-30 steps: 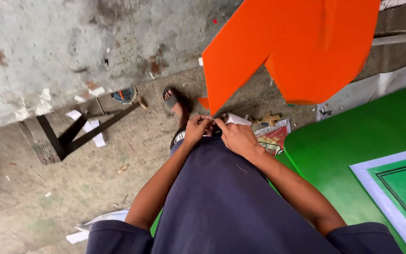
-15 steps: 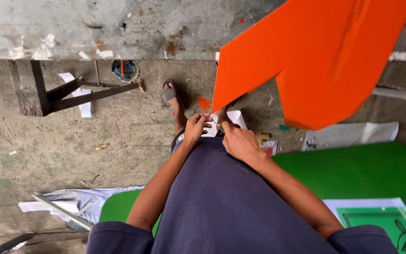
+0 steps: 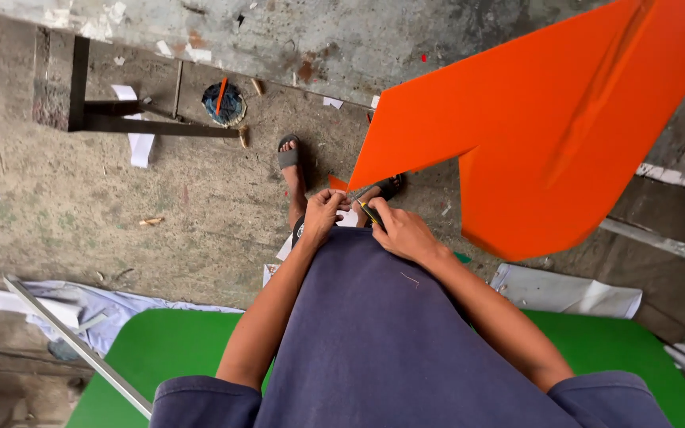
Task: Trimming excess vinyl from the edges of a large orange sign component using a utility knife.
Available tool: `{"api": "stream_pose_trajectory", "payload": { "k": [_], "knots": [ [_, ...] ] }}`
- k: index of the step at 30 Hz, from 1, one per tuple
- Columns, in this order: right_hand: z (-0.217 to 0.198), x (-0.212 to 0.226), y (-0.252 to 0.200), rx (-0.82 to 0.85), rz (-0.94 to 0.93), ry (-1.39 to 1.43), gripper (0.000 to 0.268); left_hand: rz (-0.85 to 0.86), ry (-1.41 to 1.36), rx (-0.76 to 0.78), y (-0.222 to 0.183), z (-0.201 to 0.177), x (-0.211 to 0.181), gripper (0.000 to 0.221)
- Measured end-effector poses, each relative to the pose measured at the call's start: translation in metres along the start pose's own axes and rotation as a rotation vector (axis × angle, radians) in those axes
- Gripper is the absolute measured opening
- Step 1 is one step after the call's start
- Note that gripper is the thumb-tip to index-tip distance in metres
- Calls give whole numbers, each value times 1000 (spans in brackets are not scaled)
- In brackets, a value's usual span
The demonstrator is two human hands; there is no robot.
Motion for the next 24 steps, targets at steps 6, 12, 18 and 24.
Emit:
{"api": "stream_pose_trajectory", "payload": {
  "k": [6,12,18,24],
  "knots": [
    [19,-5,18,27,-97,-70,45,27,-90,-83,4,3,11,16],
    [34,-10,25,-29,-156,-208,45,55,-102,-121,11,3,19,13],
    [42,-8,40,1,-163,-226,46,46,-64,-163,20,-4,31,11],
    [57,-27,45,193,-109,-275,59,32,141,-151,27,-17,41,31]
  ]
}}
Point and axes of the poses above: each hand's wrist, its own y-axis towards the middle knuckle, its own z-axis out of the palm, x = y × z, the point moved 5 cm from there along y, towards the middle knuckle, and after that the axes turned 2 degrees about y, right-handed, at the moved point
